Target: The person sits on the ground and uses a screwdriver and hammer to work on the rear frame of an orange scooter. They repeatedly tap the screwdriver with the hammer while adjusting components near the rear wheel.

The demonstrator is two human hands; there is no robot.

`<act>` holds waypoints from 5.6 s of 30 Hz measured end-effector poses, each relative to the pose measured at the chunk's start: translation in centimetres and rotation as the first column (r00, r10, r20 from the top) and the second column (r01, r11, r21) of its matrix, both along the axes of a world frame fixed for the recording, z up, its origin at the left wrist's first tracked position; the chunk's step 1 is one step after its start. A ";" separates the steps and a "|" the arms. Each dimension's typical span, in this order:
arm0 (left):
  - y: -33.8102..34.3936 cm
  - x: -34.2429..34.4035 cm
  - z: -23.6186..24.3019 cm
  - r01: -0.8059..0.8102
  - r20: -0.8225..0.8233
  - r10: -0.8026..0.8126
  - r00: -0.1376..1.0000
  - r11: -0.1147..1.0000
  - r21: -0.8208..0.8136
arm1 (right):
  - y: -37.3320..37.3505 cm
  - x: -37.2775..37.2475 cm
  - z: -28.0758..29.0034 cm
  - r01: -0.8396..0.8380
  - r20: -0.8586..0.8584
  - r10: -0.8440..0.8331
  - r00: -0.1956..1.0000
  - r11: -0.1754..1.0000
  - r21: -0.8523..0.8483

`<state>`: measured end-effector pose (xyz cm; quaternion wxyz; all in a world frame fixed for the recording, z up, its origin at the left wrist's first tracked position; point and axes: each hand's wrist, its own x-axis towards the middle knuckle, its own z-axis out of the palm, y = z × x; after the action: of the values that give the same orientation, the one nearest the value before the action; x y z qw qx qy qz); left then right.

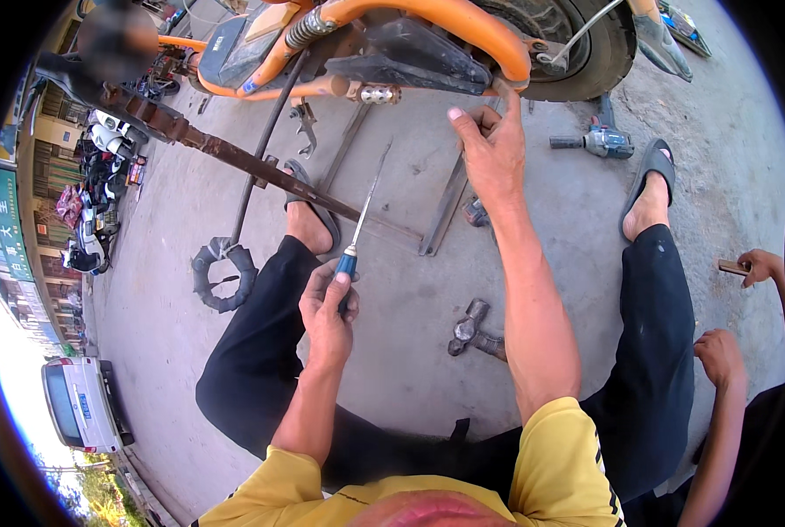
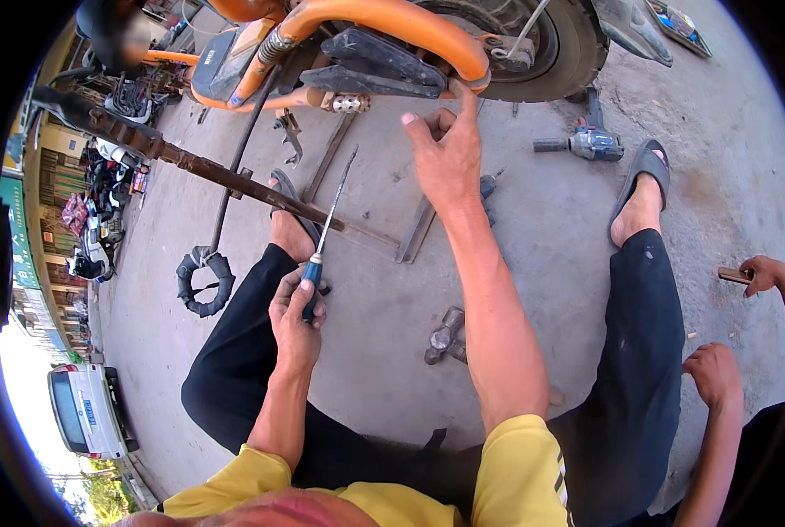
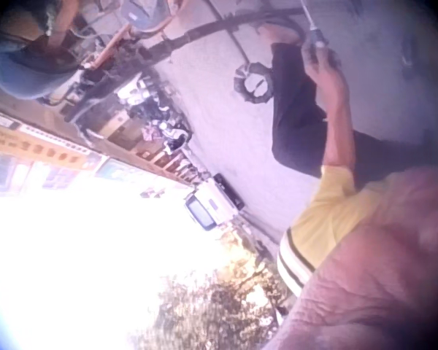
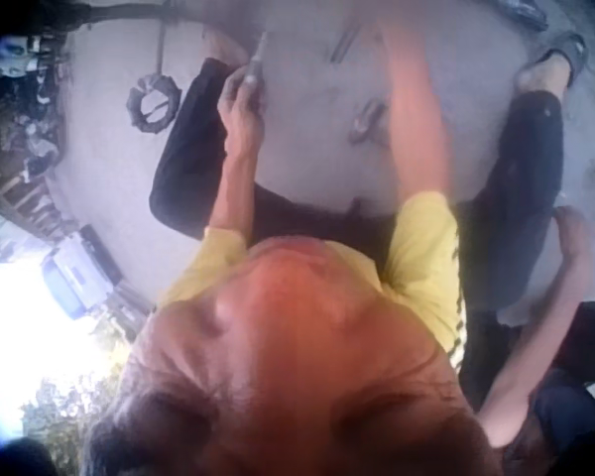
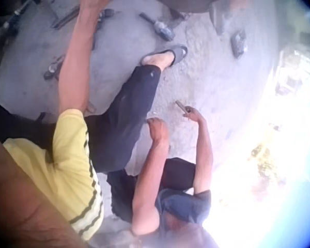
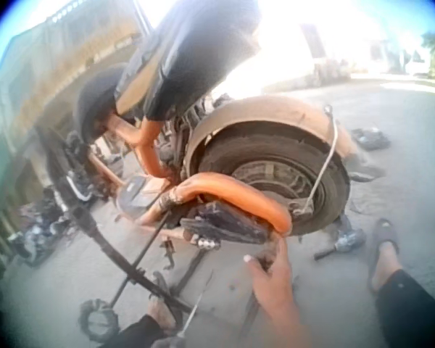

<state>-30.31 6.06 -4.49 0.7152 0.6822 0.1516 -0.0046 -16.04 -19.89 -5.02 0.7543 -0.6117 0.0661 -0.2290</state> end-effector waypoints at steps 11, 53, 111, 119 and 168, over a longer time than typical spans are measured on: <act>-0.1 0.7 1.5 0.076 0.112 -0.080 0.990 0.996 0.040 | 0.4 -0.1 0.3 0.006 -0.007 -0.006 1.000 0.993 0.116; 1.9 -0.9 -3.9 0.120 -0.337 -0.226 0.914 0.944 -0.306 | 13.8 -11.2 -13.3 -0.539 -0.563 0.390 0.728 0.834 -0.120; 4.4 12.3 0.5 -0.099 0.284 0.019 0.959 0.957 0.272 | 18.2 7.5 2.0 -0.332 -0.392 0.292 0.872 0.943 -0.037; 4.1 12.4 -0.4 -0.215 0.408 -0.033 0.912 0.809 0.548 | 17.2 8.1 0.7 -0.444 -0.247 0.493 0.834 0.866 0.231; 6.3 12.7 0.0 -0.351 0.366 -0.278 0.888 0.104 0.931 | 20.1 4.5 -0.3 -0.402 -0.198 0.471 0.859 0.862 0.308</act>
<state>-17.57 12.38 -4.50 0.0836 0.9563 -0.0405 0.2772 -11.56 0.18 -5.31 0.8431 -0.5332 0.0543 0.0443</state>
